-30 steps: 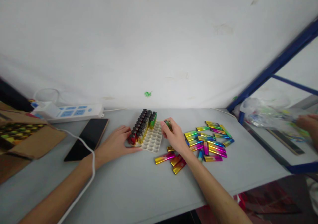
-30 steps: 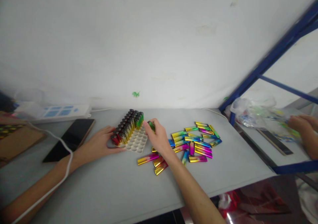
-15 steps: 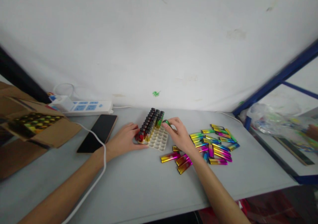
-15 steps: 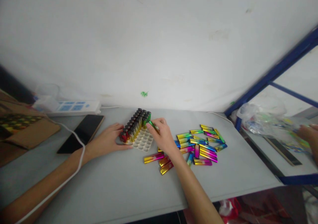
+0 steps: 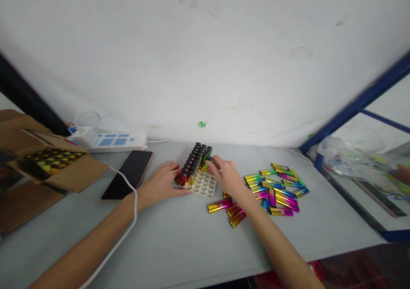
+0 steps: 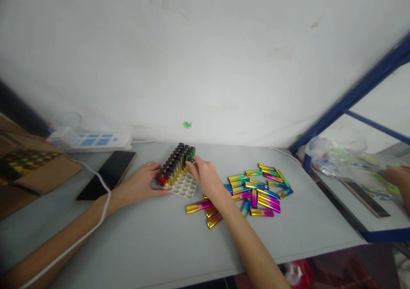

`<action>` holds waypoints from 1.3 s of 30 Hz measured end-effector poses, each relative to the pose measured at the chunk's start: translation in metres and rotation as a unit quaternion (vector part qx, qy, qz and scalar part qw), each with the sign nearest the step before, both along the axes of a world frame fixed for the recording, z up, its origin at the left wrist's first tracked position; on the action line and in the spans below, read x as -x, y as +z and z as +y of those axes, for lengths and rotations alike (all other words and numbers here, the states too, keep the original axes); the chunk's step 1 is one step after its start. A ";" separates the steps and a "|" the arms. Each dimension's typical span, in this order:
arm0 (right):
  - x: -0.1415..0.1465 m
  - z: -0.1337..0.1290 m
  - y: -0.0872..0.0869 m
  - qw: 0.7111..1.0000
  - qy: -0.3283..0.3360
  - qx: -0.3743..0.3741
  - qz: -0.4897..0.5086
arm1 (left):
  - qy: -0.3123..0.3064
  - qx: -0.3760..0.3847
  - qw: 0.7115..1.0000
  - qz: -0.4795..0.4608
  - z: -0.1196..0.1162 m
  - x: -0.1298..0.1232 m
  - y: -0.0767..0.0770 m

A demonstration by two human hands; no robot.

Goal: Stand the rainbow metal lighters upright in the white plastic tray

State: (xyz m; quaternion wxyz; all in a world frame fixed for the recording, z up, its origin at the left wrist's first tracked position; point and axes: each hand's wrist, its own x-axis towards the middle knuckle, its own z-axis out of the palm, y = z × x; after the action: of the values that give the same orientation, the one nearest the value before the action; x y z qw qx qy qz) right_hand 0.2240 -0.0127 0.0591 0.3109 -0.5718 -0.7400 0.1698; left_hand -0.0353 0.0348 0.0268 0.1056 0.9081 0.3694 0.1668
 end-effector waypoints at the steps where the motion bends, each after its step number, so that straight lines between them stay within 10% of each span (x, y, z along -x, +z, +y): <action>1: 0.000 0.001 -0.002 1.000 -0.005 -0.012 -0.022 | 0.000 0.000 1.000 0.002 0.000 0.000 0.000; 13: 0.004 0.002 -0.014 0.997 -0.017 -0.035 -0.065 | 0.005 0.013 1.000 0.017 0.000 0.001 0.001; 24: 0.018 0.003 0.024 0.970 -0.053 0.061 -0.228 | 0.005 0.020 1.000 0.013 0.008 0.004 -0.003; 39: 0.004 -0.009 0.014 0.993 -0.007 0.034 -0.112 | 0.030 0.050 0.998 0.038 0.006 0.000 0.004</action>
State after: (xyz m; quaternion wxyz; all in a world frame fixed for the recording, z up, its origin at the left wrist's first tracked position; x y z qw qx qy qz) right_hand 0.2200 -0.0218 0.0727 0.2078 -0.6028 -0.7597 0.1281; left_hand -0.0355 0.0409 0.0312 0.1315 0.8960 0.4078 0.1163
